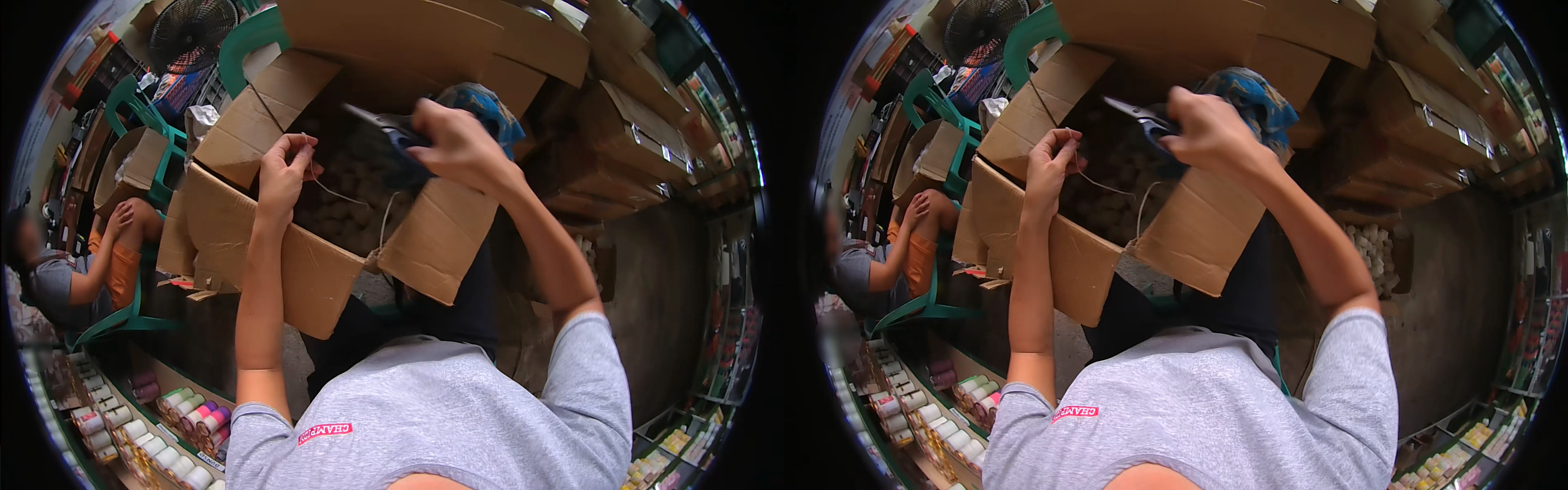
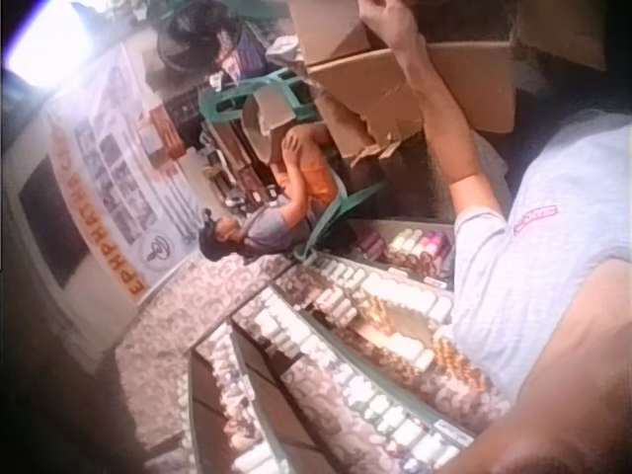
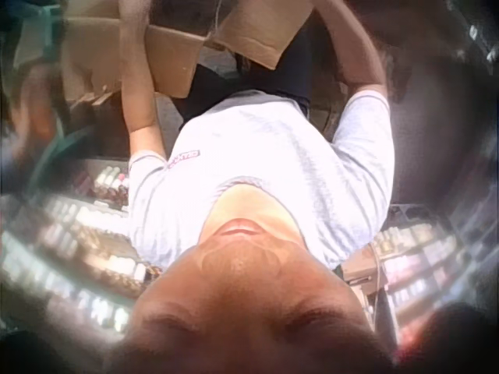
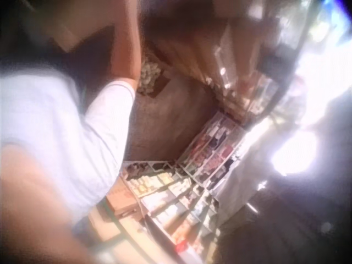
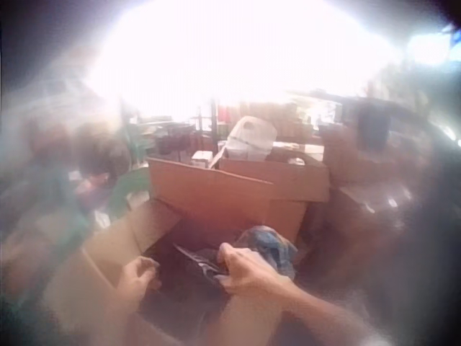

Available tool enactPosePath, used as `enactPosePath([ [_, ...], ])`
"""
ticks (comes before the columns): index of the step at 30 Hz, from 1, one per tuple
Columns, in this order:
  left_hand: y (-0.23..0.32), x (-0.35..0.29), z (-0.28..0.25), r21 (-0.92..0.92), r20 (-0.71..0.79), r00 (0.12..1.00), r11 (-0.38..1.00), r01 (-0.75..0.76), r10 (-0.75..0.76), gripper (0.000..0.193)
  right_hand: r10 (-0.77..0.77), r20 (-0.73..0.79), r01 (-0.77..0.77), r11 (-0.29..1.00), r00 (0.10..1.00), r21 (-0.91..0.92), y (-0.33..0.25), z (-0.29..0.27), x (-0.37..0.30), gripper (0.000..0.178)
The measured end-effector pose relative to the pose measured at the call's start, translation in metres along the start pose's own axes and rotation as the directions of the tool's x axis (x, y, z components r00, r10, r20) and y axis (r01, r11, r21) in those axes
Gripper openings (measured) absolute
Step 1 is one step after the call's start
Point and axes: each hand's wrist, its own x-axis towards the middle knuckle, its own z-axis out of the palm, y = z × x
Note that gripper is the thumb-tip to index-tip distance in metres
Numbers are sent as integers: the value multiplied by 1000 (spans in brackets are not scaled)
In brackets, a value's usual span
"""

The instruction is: The person sits in a chair and prepares small white candles by wiping them with a blue cloth, inserting a wick, and trimming the excess with scissors. The person repeats this process for multiple candles taken from a cardboard box.

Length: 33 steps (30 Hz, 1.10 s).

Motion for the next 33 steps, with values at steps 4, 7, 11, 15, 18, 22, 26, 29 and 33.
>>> enactPosePath([
  [4, -4, 5, -4, -198, -34, 999, 980, -16, 10, 18, -63, 317, 171, 930, 946, -325, 28, 73, 107, 55],
  [7, -3, 3, 2, -236, -70, 995, 968, -90, 75, 23, 11, 463, 369, 587, 886, -721, 56, 141, 138, 55],
  [11, -5, 3, 5, -230, -50, 999, 973, -4, -7, 13, -2, 600, 528, 479, 800, -701, 51, 215, 167, 49],
  [15, -3, 1, 4, -195, -97, 993, 979, 54, -74, 10, -76, 701, 563, 659, 709, -498, 44, 288, 165, 44],
  [18, 6, -5, 4, -195, -107, 989, 977, 83, -105, 14, -100, 726, 565, 702, 681, -434, 45, 306, 161, 40],
  [22, -1, -2, 6, -148, -117, 991, 988, 52, -69, 13, -128, 732, 548, 751, 669, -370, 55, 302, 160, 37],
  [26, -11, -8, 8, -19, -118, 992, 999, 44, -46, 11, -163, 738, 532, 793, 655, -297, 59, 305, 150, 35],
  [29, -13, -11, 11, 74, -92, 995, 996, 49, -42, 12, -206, 720, 484, 852, 663, -202, 56, 310, 147, 34],
  [33, -10, 3, 24, 68, -75, 997, 997, -29, 34, 16, -194, 600, 226, 974, 776, 22, 65, 243, 173, 35],
])
